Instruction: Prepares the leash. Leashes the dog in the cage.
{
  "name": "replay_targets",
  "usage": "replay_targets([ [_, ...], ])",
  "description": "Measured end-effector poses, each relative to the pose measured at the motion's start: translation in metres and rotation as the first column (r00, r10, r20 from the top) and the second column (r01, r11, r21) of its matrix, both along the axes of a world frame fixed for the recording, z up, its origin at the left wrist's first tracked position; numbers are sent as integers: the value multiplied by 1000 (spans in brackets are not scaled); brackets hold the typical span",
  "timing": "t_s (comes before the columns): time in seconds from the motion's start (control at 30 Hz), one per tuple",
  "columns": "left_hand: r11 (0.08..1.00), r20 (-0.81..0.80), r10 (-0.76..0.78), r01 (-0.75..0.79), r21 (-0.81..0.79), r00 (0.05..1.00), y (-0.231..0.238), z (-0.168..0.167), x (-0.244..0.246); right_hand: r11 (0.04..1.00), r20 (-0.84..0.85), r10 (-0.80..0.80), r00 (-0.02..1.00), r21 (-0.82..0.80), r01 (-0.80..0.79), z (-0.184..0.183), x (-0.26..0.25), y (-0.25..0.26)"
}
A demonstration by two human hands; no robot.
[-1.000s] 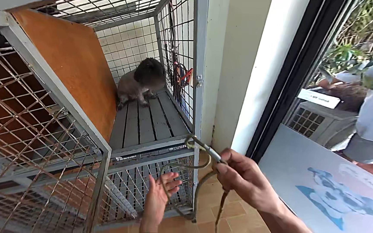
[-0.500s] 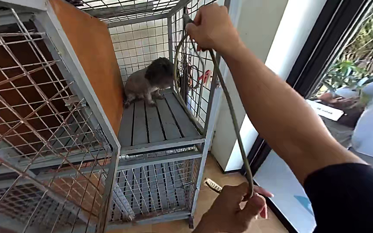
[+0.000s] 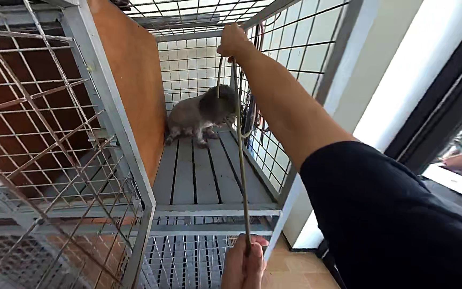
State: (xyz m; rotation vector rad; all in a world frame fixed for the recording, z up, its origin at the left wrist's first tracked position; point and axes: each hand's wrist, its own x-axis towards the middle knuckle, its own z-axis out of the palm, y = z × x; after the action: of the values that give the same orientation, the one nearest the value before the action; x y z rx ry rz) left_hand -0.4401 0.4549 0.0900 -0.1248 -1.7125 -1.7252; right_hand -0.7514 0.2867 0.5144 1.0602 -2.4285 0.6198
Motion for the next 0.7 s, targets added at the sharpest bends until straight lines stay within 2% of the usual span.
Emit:
replay_targets([
  [0.13,996,7,91,-91,2,996,-24,6,-1,994,-44,-10,999,104,14,0,-29,-39],
  [0.23,995,0,101,-101,9,995,-33,6,-4,991,-90,-32,995,128,44,-1,-46,-60],
  [0.3,994,-6,108,-108,12,994,-38,7,-6,993,-113,27,993,121,-13,-8,-52,-72],
  [0.33,993,-5,116,-116,8,993,-40,8,-7,983,-151,85,985,172,-58,-12,-55,-80],
  [0.43,991,12,131,-130,-13,991,-43,8,-8,855,-254,287,924,502,-128,-22,-63,-107],
  [0.5,990,36,137,-136,-36,990,-44,6,-7,751,-198,371,907,638,-168,-31,-60,-121],
  [0.57,987,59,147,-142,-71,987,-45,3,-4,689,-103,381,919,694,-208,-40,-51,-131],
  [0.63,982,99,165,-154,-104,981,-45,0,-1,657,-35,320,947,728,-195,-49,-41,-141],
  [0.7,980,123,179,-165,-113,976,-46,-5,1,702,-116,237,964,707,-87,-59,-32,-149],
])
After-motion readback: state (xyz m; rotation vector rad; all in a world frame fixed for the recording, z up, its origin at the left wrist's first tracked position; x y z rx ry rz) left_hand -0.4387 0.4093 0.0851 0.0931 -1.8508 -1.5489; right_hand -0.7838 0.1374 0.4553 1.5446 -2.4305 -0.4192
